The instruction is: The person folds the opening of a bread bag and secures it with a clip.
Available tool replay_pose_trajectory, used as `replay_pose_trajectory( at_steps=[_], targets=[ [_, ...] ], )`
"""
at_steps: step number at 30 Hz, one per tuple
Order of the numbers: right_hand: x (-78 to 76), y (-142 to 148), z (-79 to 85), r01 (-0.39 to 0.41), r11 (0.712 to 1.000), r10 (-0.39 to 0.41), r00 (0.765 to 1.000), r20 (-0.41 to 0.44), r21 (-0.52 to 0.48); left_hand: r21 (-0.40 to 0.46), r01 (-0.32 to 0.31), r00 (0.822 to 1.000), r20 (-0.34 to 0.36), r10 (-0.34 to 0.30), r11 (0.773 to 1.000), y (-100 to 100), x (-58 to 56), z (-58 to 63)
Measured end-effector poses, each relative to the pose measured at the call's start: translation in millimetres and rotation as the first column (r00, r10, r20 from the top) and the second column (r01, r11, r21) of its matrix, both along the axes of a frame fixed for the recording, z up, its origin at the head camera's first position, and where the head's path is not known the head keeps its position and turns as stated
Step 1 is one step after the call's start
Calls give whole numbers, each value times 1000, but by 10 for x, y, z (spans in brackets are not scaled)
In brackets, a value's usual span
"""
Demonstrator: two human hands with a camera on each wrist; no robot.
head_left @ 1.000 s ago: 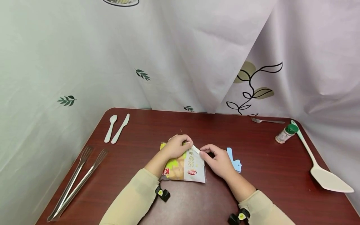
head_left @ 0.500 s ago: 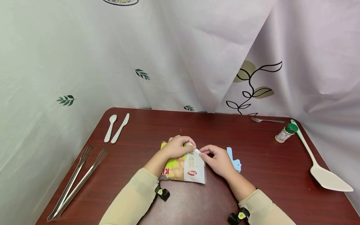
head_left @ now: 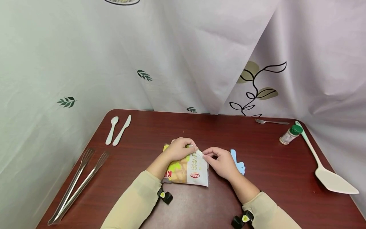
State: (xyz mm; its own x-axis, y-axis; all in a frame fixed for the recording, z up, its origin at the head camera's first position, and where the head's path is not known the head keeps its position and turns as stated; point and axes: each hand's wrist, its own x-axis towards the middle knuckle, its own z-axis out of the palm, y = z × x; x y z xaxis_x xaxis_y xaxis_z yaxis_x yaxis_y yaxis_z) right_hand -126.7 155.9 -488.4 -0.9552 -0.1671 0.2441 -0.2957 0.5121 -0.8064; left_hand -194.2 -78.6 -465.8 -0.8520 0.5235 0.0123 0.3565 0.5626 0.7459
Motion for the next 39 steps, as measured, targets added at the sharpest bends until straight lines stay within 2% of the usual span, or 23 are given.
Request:
replay_pose_trajectory(
  at_steps=[10, 18, 29, 39],
  targets=[
    [-2, -19, 30, -11, 998, 14, 999, 50, -67, 31, -43, 997, 66, 41, 999, -41, -5, -4],
    [1, -2, 47, -29, 998, 31, 999, 34, -61, 46, -35, 999, 39, 33, 998, -37, -18, -35],
    [4, 23, 60, -22, 996, 31, 995, 95, -89, 47, 19, 1000, -6, -19, 999, -40, -45, -46],
    [5, 12, 61, -3, 997, 13, 991, 137, -76, 39, 26, 1000, -12, -26, 999, -34, -39, -61]
  ],
)
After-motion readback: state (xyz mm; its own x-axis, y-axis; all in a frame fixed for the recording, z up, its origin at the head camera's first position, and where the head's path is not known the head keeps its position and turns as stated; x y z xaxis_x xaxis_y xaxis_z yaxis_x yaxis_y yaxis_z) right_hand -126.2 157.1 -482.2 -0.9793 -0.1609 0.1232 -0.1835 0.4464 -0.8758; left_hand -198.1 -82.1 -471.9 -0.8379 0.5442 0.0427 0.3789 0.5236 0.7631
